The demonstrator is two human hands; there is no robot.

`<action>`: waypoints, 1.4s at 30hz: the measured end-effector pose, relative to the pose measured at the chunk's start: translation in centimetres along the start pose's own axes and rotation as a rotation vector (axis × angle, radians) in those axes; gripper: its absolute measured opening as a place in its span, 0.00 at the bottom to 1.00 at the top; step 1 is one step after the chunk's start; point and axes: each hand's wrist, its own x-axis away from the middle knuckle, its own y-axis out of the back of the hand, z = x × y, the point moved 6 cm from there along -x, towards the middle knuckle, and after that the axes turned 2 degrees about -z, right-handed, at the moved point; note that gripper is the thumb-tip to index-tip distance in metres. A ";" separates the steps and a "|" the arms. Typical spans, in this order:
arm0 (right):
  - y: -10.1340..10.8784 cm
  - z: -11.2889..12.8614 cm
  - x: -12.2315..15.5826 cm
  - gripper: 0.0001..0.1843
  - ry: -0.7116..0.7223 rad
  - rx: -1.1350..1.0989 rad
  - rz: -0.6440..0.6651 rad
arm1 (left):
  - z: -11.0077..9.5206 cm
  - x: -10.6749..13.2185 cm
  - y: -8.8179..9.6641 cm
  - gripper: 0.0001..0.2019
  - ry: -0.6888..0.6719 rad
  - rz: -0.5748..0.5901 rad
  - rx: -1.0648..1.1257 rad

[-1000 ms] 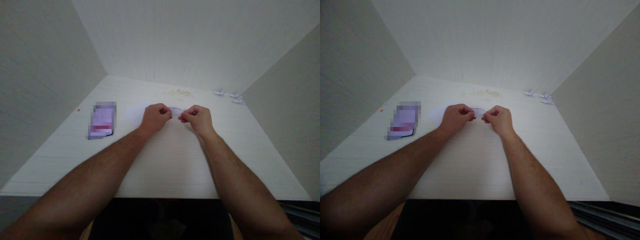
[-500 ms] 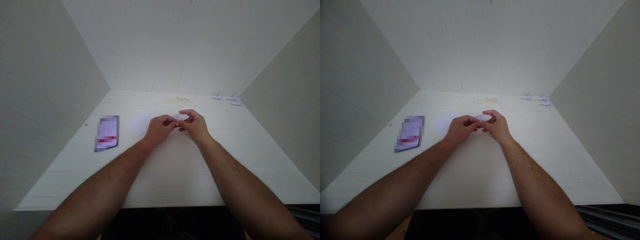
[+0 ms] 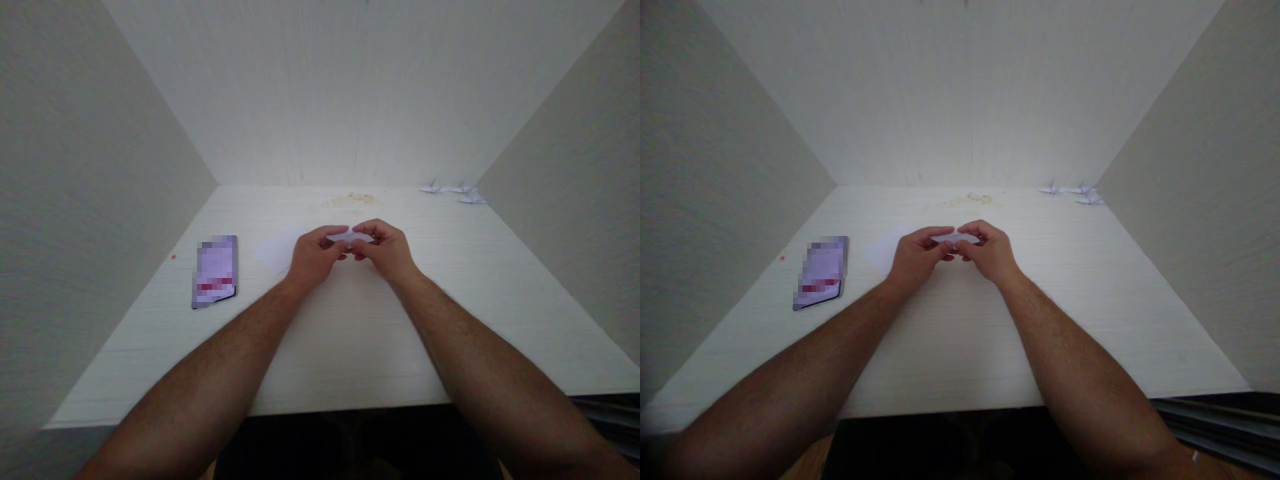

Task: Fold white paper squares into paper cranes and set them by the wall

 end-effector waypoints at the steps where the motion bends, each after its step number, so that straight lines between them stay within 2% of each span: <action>1: 0.0 0.0 0.0 0.16 -0.003 0.011 0.000 | 0.0 0.0 0.0 0.20 0.007 0.002 0.021; 6: 0.1 -0.1 0.1 0.15 -0.002 0.018 0.000 | 0.0 0.0 -0.2 0.20 0.016 0.005 0.098; 10: 0.0 -0.2 0.0 0.12 0.005 0.032 -0.010 | -0.1 0.1 -0.2 0.16 0.012 0.000 0.114; 13: 0.0 -0.2 0.0 0.11 0.001 0.027 -0.017 | -0.2 0.2 -0.2 0.19 0.008 -0.006 0.097; 15: 0.0 -0.2 0.1 0.10 0.005 0.029 -0.014 | -0.2 0.2 -0.2 0.21 0.025 -0.011 0.087; 21: 0.1 -0.1 0.3 0.07 0.034 0.130 -0.013 | 0.0 0.2 -0.4 0.19 0.090 0.017 0.083; 28: 0.1 -0.2 0.3 0.06 0.089 0.217 -0.011 | 0.1 -0.1 -0.1 0.08 0.073 -0.018 -0.008; 30: 0.3 -0.1 0.2 0.08 0.114 0.213 -0.042 | 0.4 -0.1 -0.4 0.07 0.110 0.015 0.037; 34: 0.3 0.1 0.0 0.18 0.110 0.111 -0.067 | 0.9 -0.1 -0.7 0.08 0.197 0.028 0.238; 38: 0.0 0.4 0.2 0.10 0.077 0.159 -0.009 | 1.4 -0.1 -0.9 0.11 0.234 0.026 0.394; 42: -0.1 0.5 0.4 0.16 0.058 0.221 0.013 | 1.4 -0.1 -1.1 0.14 0.190 0.060 0.369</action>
